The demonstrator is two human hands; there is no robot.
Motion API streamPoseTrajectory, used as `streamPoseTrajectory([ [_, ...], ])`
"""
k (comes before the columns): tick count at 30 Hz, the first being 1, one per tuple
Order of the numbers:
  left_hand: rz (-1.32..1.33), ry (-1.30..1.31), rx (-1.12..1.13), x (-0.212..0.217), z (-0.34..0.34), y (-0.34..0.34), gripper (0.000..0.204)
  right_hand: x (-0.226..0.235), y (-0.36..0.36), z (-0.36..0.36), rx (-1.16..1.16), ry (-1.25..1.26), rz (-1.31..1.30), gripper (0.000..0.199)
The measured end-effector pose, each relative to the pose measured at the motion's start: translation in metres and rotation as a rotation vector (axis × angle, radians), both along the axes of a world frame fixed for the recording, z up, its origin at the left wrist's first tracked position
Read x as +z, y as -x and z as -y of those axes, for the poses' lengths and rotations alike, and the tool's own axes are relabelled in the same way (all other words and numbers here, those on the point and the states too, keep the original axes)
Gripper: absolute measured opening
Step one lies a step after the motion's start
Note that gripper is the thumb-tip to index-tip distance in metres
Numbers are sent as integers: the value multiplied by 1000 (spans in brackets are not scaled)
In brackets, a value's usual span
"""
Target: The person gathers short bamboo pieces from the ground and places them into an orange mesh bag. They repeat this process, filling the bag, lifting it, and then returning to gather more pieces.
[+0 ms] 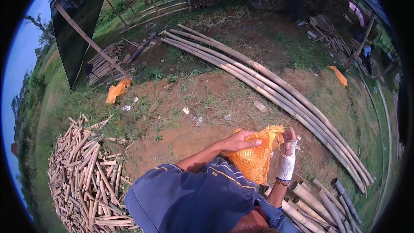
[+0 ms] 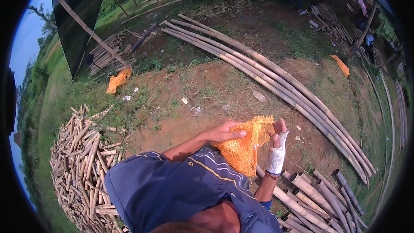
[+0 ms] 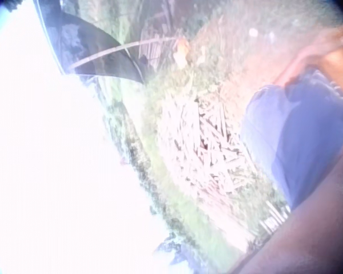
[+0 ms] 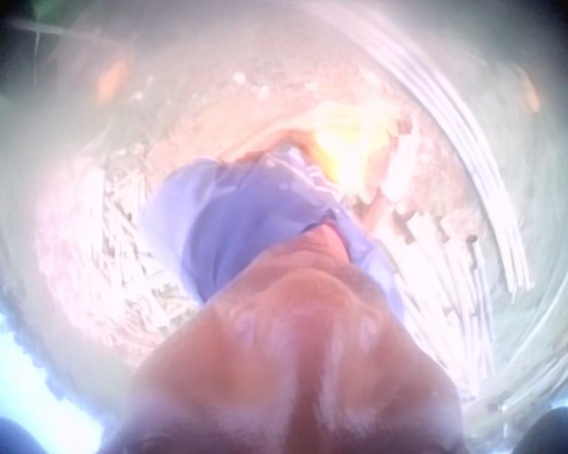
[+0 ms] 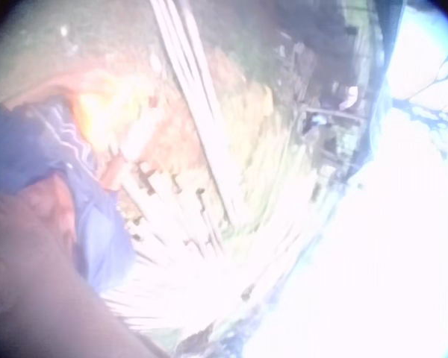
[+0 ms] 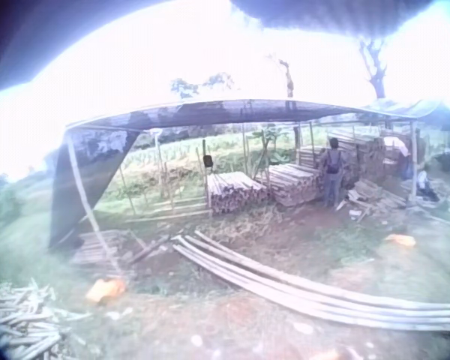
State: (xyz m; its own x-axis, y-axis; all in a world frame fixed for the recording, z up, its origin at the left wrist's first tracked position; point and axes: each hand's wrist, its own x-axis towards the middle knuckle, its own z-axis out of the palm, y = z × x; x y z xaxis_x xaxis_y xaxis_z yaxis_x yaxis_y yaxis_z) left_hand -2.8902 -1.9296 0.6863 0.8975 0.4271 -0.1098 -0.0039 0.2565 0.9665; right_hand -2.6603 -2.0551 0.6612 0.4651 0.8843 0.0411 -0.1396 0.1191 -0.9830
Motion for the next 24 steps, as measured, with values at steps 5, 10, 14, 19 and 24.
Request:
streamPoseTrajectory([
  [5,25,-126,-224,-1,-43,-87,59,-18,-21,-17,150,94,-249,80],
  [10,-88,-373,-280,-12,-115,-164,63,-125,-101,-8,47,582,148,61],
  [14,-139,-334,-251,-26,-176,-222,60,-63,-136,-78,-151,416,-380,52],
  [19,-162,-516,-90,-33,-268,-327,53,6,-226,-173,-167,139,-348,40],
  [24,-60,-596,11,-47,-332,-418,28,2,-310,-195,-220,167,-268,32],
])
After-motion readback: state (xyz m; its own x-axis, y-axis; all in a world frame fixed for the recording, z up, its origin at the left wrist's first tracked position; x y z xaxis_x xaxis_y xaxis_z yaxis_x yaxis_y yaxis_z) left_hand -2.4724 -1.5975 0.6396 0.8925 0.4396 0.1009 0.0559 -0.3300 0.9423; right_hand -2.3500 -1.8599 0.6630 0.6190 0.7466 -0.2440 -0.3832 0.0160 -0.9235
